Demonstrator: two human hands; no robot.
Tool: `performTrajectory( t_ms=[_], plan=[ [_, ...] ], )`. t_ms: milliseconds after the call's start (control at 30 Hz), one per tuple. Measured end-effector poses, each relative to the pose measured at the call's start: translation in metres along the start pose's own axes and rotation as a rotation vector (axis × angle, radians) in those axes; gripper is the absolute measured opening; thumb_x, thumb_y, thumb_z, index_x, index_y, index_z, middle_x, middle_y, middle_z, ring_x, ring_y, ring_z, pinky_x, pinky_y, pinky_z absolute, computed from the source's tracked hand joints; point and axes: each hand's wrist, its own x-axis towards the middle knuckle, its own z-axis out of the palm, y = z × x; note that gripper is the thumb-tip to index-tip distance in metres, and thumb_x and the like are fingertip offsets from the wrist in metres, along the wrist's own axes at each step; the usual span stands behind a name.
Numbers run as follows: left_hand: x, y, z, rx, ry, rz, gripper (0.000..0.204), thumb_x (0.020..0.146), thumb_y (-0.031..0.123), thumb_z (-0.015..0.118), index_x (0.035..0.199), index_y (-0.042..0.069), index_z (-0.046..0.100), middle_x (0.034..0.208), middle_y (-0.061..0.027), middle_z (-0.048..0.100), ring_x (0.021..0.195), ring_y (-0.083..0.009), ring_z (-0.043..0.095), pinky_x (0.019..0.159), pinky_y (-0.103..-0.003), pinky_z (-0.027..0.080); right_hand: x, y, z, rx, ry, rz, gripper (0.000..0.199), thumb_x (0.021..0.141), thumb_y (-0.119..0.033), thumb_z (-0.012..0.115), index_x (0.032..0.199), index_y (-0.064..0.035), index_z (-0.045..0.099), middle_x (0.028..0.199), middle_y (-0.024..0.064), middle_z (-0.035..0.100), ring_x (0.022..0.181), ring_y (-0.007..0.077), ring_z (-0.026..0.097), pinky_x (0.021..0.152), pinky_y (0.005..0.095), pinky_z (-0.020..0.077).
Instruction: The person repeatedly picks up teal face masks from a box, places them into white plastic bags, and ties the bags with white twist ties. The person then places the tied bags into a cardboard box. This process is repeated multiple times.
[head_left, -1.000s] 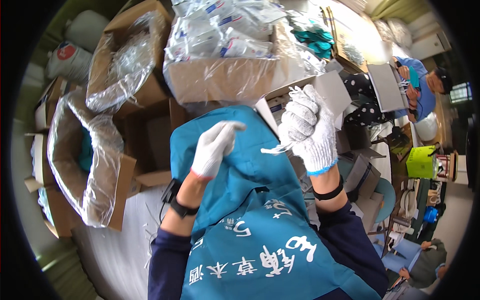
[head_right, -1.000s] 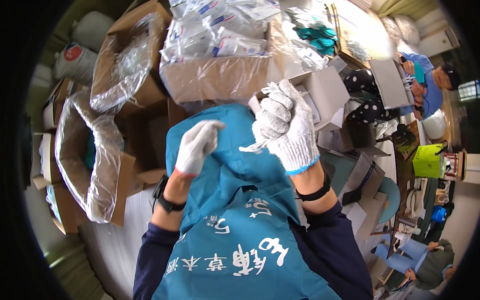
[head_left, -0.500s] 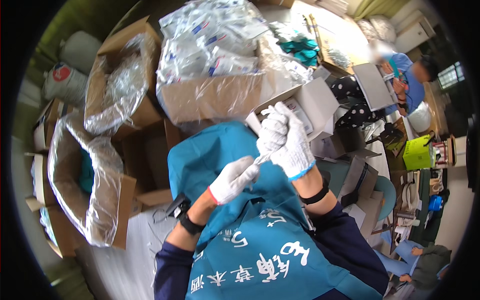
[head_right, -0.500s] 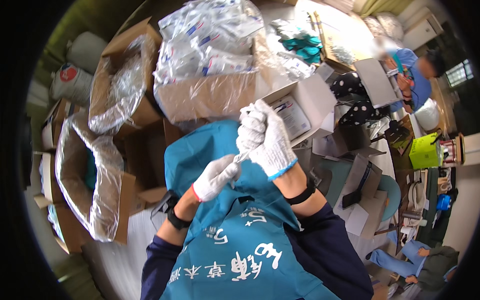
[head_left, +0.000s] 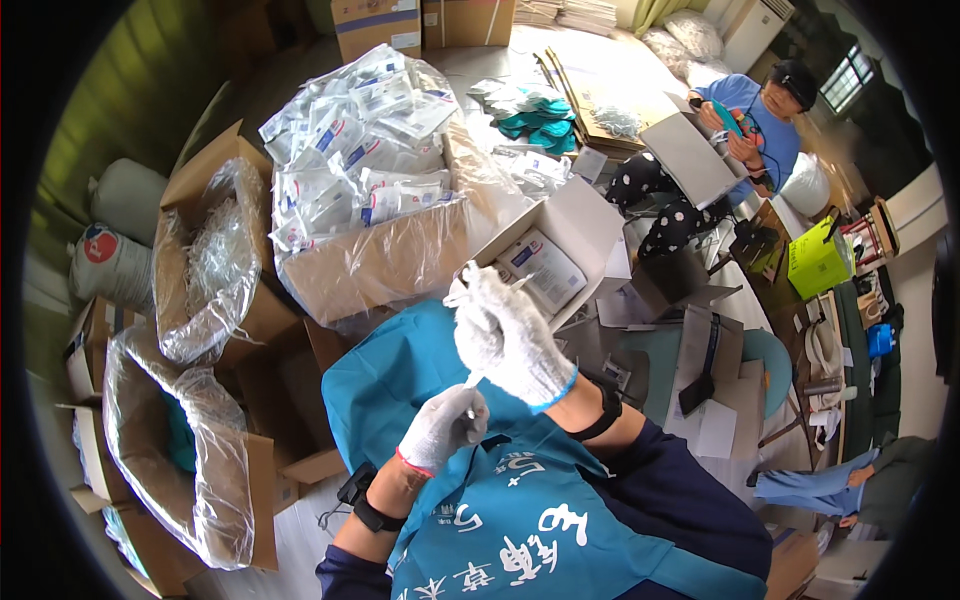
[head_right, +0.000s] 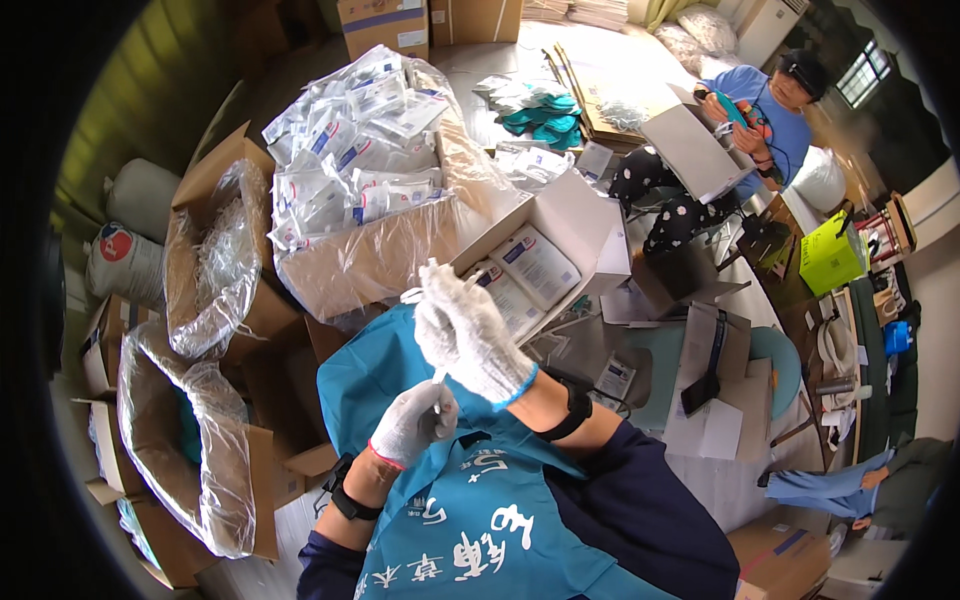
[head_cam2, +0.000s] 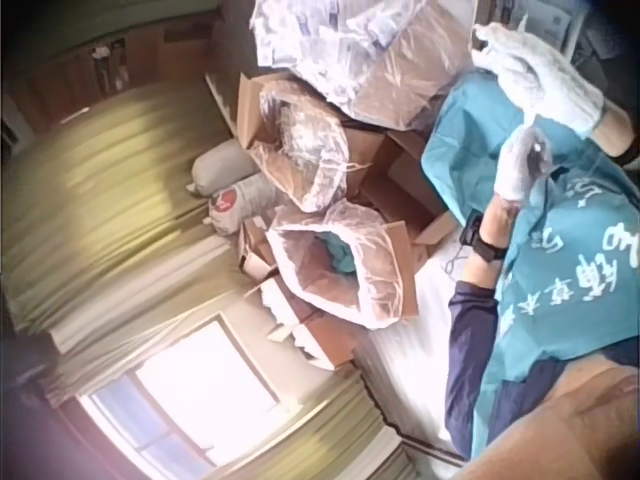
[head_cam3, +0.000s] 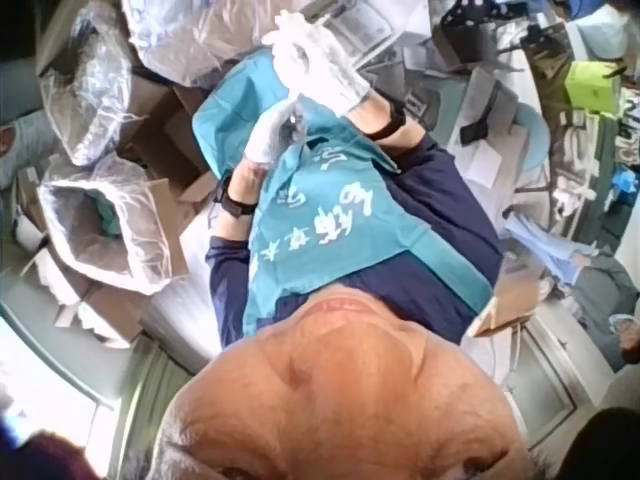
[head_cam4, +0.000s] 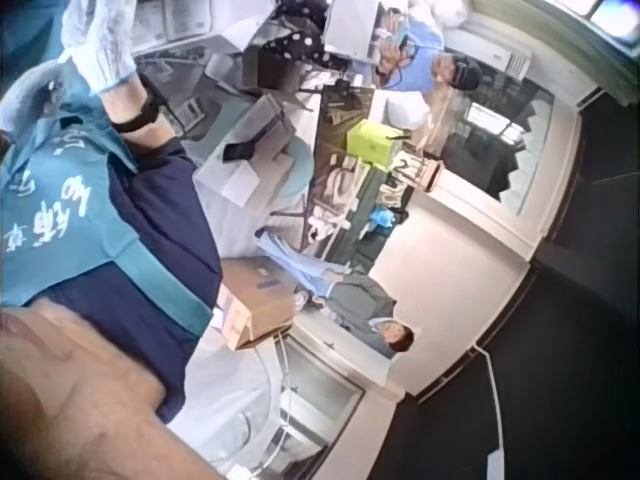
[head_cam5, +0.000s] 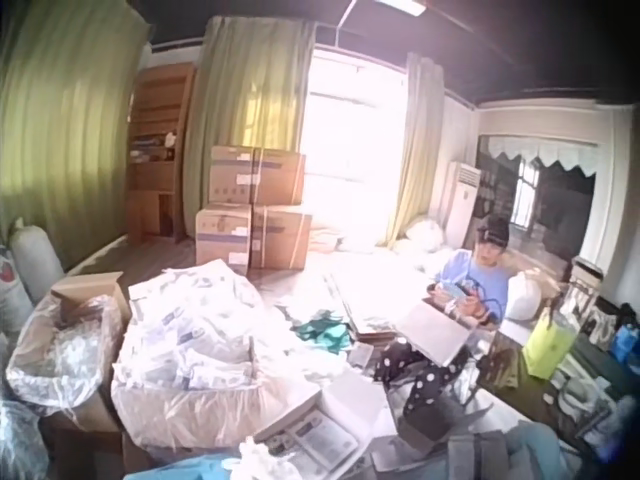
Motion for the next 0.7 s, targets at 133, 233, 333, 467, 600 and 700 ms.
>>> performTrajectory(
  t_ms=[133, 233, 333, 467, 600, 700],
  plan=[
    [0.014, -0.008, -0.008, -0.127, 0.129, 0.012, 0.022, 0.103, 0.026, 0.05, 0.1, 0.006, 0.059, 0.083, -0.0038, 0.056, 0.067, -0.0151, 0.053, 0.055, -0.026, 0.038, -0.009, 0.007, 0.012, -0.067, 0.065, 0.013, 0.014, 0.104, -0.027, 0.059, 0.1, -0.0147, 0.06, 0.066, -0.0066, 0.047, 0.052, 0.0045, 0.044, 0.046, 0.0207, 0.0355],
    [0.018, 0.003, 0.001, -0.169, 0.209, 0.06, 0.016, 0.099, 0.017, 0.052, 0.108, 0.007, 0.061, 0.086, -0.0033, 0.057, 0.07, -0.0138, 0.053, 0.058, -0.026, 0.038, -0.014, 0.016, -0.004, -0.199, 0.033, 0.056, 0.017, 0.103, -0.022, 0.06, 0.113, -0.0088, 0.059, 0.081, -0.0023, 0.052, 0.067, 0.0076, 0.051, 0.055, 0.0215, 0.0405],
    [0.017, 0.004, -0.009, -0.142, 0.144, 0.098, 0.018, 0.101, 0.017, 0.051, 0.113, 0.007, 0.059, 0.088, -0.0019, 0.054, 0.071, -0.0117, 0.049, 0.059, -0.025, 0.037, -0.015, 0.023, -0.026, -0.421, 0.004, -0.058, 0.031, 0.1, -0.019, 0.064, 0.127, -0.0047, 0.059, 0.108, 0.0038, 0.062, 0.093, 0.0112, 0.061, 0.073, 0.0212, 0.0508],
    [0.01, 0.0, -0.025, -0.084, 0.076, 0.158, 0.023, 0.104, 0.019, 0.048, 0.115, 0.001, 0.06, 0.09, -0.0048, 0.057, 0.07, -0.0138, 0.05, 0.057, -0.026, 0.037, -0.016, 0.022, -0.006, -0.168, 0.12, 0.019, 0.027, 0.1, -0.03, 0.066, 0.109, -0.0049, 0.069, 0.081, -0.0019, 0.063, 0.064, 0.0047, 0.057, 0.052, 0.0187, 0.0441],
    [0.007, 0.005, -0.012, -0.028, 0.106, 0.13, 0.025, 0.104, 0.023, 0.047, 0.114, 0.004, 0.059, 0.086, -0.002, 0.053, 0.065, -0.0109, 0.046, 0.056, -0.024, 0.034, -0.017, 0.031, -0.025, -0.539, -0.016, -0.098, 0.027, 0.101, -0.026, 0.065, 0.117, -0.0056, 0.067, 0.096, 0.0003, 0.065, 0.081, 0.0044, 0.06, 0.065, 0.0187, 0.0491],
    [0.009, -0.003, -0.026, -0.086, 0.123, 0.176, 0.025, 0.104, 0.019, 0.049, 0.117, 0.001, 0.06, 0.093, -0.0056, 0.061, 0.066, -0.0118, 0.05, 0.054, -0.024, 0.035, -0.019, 0.03, -0.019, -0.25, 0.001, 0.156, 0.028, 0.1, -0.026, 0.066, 0.118, -0.0052, 0.068, 0.103, 0.0022, 0.069, 0.088, 0.0038, 0.063, 0.071, 0.0182, 0.0516]
  ],
)
